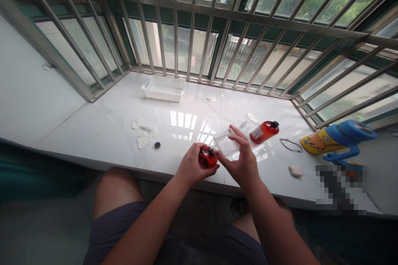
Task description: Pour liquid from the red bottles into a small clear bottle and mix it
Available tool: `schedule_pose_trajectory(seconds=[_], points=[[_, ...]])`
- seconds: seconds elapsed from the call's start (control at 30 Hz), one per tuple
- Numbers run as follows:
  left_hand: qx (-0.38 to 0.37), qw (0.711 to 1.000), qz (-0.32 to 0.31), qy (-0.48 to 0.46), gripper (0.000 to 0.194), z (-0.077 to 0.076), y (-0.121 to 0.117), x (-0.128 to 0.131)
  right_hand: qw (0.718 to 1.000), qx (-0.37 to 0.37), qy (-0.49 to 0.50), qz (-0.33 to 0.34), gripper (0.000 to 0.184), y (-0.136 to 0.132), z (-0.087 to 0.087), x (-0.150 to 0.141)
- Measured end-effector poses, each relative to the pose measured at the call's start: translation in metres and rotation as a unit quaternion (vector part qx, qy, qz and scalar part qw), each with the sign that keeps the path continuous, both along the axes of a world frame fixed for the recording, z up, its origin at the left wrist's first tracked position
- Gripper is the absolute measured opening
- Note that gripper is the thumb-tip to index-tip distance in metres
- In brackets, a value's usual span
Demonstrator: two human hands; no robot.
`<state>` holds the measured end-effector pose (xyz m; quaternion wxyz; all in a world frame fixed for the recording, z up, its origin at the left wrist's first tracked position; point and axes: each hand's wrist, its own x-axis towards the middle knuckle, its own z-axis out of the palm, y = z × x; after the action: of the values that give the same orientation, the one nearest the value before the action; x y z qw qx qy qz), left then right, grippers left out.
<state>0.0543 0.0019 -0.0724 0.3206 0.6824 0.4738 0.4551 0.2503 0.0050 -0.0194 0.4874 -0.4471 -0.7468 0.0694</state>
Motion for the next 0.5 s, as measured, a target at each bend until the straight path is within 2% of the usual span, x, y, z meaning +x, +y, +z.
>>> schedule_pose_trajectory(seconds=[0.5], points=[[-0.001,1.000,0.003,-0.002,0.066,0.0000,-0.0003,-0.0003,1.000,0.004,-0.012,0.002,0.056,0.0010,0.0010,0.0011]])
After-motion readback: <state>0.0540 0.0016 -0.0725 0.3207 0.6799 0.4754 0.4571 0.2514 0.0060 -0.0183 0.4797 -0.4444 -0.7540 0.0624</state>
